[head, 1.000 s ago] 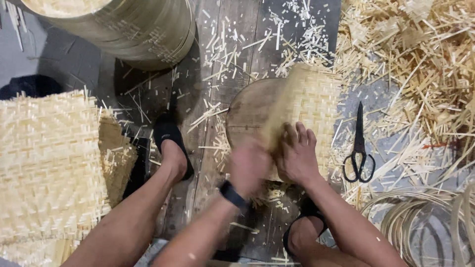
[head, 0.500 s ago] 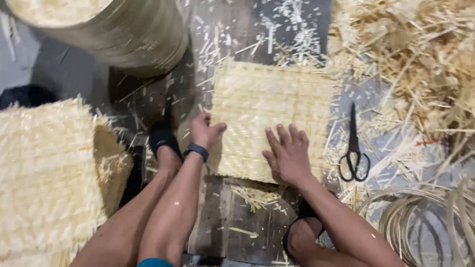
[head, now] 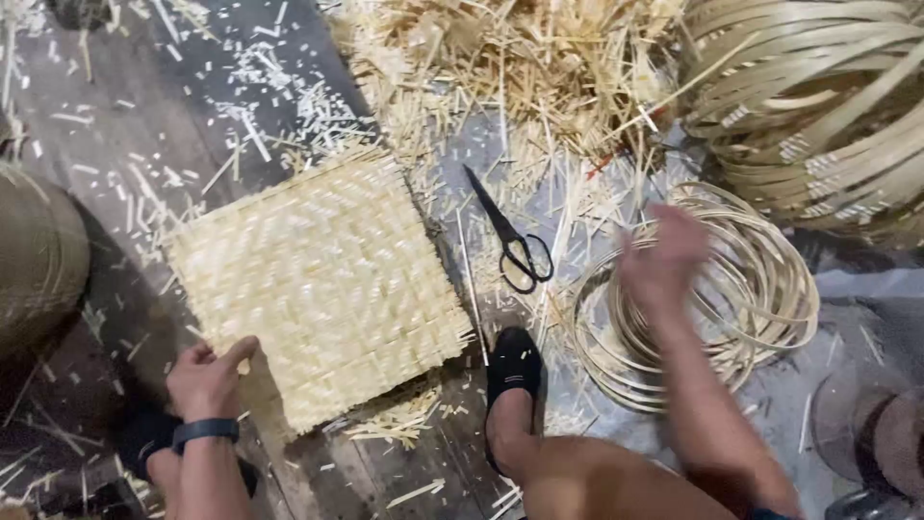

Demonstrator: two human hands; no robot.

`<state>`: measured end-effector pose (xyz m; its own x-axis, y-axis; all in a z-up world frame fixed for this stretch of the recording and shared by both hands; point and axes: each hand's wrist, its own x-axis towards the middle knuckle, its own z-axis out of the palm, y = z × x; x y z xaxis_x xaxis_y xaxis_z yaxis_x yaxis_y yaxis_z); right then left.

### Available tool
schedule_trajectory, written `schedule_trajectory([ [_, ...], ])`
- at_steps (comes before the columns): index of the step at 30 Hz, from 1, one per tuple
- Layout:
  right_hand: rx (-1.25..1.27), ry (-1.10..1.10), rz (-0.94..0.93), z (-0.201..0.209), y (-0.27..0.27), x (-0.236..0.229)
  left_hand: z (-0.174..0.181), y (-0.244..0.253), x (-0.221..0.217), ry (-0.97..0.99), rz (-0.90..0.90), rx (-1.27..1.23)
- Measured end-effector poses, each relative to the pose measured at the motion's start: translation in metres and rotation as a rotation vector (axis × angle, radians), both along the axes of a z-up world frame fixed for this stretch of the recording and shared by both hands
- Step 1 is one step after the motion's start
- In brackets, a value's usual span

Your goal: Fitting a square woven bamboo mat into a circular frame and trimming the excess material with scissors to form a basket component.

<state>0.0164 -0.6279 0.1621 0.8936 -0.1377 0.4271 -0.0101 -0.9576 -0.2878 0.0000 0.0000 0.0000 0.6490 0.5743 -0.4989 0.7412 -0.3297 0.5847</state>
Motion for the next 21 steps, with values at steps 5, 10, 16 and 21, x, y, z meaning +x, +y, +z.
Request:
schedule_trajectory([
  [5, 0.026, 0.597, -0.453, 0.032, -0.125, -0.069, -0.027, 0.003, -0.003, -0.143, 0.104, -0.075],
  [10, -0.106, 0.310, -0.267, 0.062, -0.119, -0.085, 0.002, 0.001, -0.003, -0.172, -0.138, 0.345],
  [16, -0.117, 0.178, -0.074, 0.135, -0.097, -0.062, 0.016, 0.020, -0.001, -0.420, -0.114, 0.478],
  [21, -0.117, 0.093, -0.054, 0.199, -0.067, -0.079, -0.018, 0.045, 0.008, -0.631, -0.140, 0.332],
])
